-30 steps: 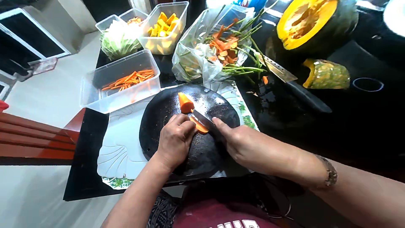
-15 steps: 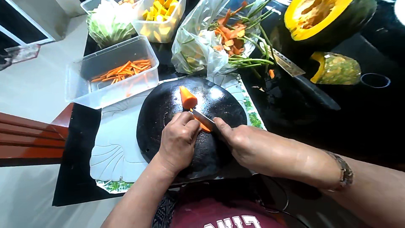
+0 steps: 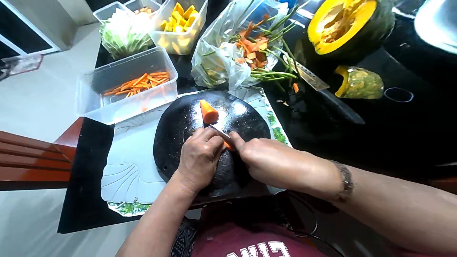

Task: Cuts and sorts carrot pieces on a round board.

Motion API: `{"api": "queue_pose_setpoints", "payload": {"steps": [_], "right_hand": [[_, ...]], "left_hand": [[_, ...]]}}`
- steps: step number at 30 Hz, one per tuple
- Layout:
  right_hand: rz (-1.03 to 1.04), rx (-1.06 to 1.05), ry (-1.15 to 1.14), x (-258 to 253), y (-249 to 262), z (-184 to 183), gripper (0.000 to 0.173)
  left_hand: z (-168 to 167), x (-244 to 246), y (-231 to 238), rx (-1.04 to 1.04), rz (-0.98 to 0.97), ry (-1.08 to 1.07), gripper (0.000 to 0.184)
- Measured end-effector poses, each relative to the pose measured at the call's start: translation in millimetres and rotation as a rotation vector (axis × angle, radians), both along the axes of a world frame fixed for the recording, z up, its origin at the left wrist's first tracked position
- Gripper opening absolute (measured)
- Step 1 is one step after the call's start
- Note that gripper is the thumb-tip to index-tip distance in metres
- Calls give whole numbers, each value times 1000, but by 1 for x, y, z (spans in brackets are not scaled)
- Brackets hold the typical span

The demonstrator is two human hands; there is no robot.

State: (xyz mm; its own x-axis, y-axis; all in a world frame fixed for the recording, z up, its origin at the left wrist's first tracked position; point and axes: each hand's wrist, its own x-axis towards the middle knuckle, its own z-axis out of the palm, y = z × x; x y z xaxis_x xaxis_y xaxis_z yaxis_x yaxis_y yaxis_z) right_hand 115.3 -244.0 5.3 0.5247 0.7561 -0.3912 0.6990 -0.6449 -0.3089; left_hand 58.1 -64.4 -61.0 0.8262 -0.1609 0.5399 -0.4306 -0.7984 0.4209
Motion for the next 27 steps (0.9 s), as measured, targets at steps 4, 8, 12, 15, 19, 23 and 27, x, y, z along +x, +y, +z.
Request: {"api": "queue_pose_setpoints", "payload": {"steps": [4,8,12,15,19,23,27], "right_hand": [[-37,9,46,1,2,1,48],[-93,129,128,0,-20,-2,52],[-100,189,25,-2,-28,-11,47],[-60,183,-29,-8,-26,-7,54],[2,250,-125,-13,-30,-8,55],[38,263,-162,-15,-30,-11,57],[61,205,-199,-17,-24,-9,55]], "left_hand": [[-1,0,1,4,5,13,11],[-2,1,4,-36,-10,12,10],[-1,-2,3,-43,6,9,11],[-1,-1,3,-54,12,-6,11],[-1,-2,2,-60,20,-16,12],[-1,-2,1,-45,22,-14,12],[0,-2,0,-19,16,-17,12]]}}
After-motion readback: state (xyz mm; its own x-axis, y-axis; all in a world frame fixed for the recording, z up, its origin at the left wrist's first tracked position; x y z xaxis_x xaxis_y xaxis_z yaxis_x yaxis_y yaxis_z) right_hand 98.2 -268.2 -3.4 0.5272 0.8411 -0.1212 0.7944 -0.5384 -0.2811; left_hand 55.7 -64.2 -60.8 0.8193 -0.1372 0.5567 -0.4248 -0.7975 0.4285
